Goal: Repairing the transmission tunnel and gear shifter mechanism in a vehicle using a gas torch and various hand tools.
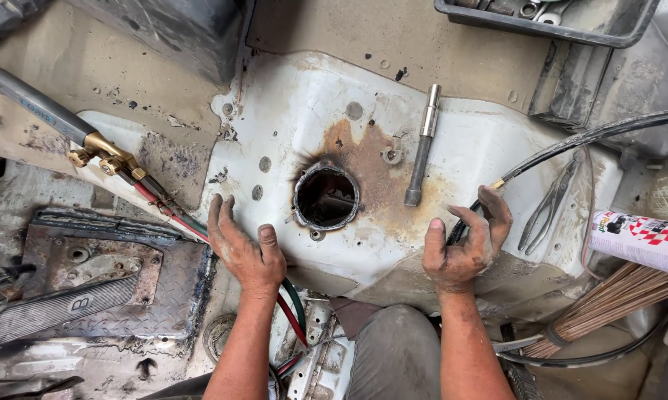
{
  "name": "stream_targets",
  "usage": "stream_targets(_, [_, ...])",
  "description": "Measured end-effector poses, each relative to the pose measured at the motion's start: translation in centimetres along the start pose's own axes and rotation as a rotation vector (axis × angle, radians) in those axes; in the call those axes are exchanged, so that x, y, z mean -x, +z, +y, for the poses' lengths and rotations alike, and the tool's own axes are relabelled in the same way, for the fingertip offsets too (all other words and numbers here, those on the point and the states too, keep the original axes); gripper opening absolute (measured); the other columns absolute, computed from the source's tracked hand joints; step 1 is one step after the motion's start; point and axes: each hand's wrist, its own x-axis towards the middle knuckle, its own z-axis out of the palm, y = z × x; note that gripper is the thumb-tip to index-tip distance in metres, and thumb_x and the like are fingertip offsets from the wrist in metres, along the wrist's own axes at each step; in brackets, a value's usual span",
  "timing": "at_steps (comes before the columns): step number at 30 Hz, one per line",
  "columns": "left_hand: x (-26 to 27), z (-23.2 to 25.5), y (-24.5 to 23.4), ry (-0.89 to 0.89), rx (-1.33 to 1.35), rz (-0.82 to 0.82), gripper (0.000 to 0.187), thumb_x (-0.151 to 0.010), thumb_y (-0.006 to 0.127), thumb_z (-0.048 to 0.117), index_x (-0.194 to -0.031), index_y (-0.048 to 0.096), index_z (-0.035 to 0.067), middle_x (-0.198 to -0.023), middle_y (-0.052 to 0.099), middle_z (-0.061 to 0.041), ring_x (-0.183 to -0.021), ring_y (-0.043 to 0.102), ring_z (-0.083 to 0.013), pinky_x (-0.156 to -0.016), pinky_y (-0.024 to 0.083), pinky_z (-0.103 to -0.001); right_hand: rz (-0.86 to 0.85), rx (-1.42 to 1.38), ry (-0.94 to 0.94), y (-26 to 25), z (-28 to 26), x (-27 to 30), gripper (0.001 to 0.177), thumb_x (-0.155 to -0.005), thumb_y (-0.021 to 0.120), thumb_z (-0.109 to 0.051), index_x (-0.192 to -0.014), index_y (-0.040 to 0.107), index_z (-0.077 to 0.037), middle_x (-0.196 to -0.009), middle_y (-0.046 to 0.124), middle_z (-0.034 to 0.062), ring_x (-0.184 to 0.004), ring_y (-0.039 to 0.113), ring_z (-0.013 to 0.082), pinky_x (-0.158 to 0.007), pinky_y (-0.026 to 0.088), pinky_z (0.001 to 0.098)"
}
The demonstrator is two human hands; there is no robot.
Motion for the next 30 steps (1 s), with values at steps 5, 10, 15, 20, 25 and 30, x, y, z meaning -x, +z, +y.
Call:
stream_targets(5, [0.2,-0.3,0.3,-0.004,-0.005,0.003,0.097,-0.102,0.026,0.077,-0.147,0.045,-0.007,-0.155,0.042,-0.029,-0.147,0.038,-0.0457,-0.123,0.024,-0.059,0.002,0.013,-0.011,0.1,0.0,-0.1,0.024,-0.095,0.064,-0.02,-0.11,0.065,-0.001,-0.143,0.045,0.0201,-0.143,0.045,0.0342,-0.122,0.044,0.0505])
stream_targets(10, [0.1,-0.3,0.1,0.011,-0.036,-0.003,0.092,-0.103,0.028,0.074,-0.148,0.045,-0.004,-0.155,0.042,-0.029,-0.148,0.039,-0.0462,-0.126,0.02,-0.061,-0.007,-0.006,-0.018,0.3,-0.2,-0.2,0.024,-0.096,0.064,-0.019,-0.111,0.064,-0.001,-0.144,0.045,0.0205,-0.14,0.046,0.0346,-0.119,0.043,0.0495])
stream_targets(15, [0.1,-0.4,0.1,0.045,0.007,-0.029,0.091,-0.102,0.035,0.074,-0.148,0.044,-0.004,-0.155,0.045,-0.027,-0.147,0.041,-0.0443,-0.127,0.02,-0.061,-0.001,-0.028,-0.048,0.2,0.2,-0.1,0.024,-0.095,0.065,-0.016,-0.112,0.064,0.001,-0.146,0.045,0.0231,-0.138,0.048,0.0382,-0.118,0.042,0.0517])
stream_targets(20, [0.9,-1.3,0.4,0.063,-0.053,-0.076,0.09,-0.104,0.036,0.072,-0.151,0.043,-0.004,-0.158,0.041,-0.027,-0.15,0.037,-0.0437,-0.128,0.018,-0.059,-0.002,-0.035,-0.05,-0.1,1.3,1.0,0.022,-0.096,0.069,-0.012,-0.114,0.064,0.0,-0.15,0.043,0.0232,-0.143,0.046,0.0412,-0.121,0.041,0.0519])
stream_targets(25, [0.7,-1.3,0.9,0.056,-0.086,-0.029,0.086,-0.107,0.039,0.068,-0.152,0.04,-0.005,-0.161,0.038,-0.026,-0.152,0.035,-0.0417,-0.127,0.015,-0.057,0.025,-0.088,-0.093,-0.1,1.3,0.5,0.021,-0.095,0.07,-0.01,-0.114,0.064,-0.001,-0.15,0.044,0.0237,-0.147,0.045,0.0407,-0.121,0.042,0.0499])
stream_targets(30, [0.4,-1.2,0.5,0.036,-0.075,-0.01,0.083,-0.105,0.047,0.065,-0.152,0.04,-0.003,-0.159,0.039,-0.027,-0.149,0.035,-0.0429,-0.125,0.019,-0.057,0.061,-0.055,-0.117,0.1,0.3,-0.1,0.022,-0.09,0.07,-0.013,-0.107,0.065,0.0,-0.145,0.05,0.027,-0.141,0.048,0.0442,-0.122,0.041,0.0541])
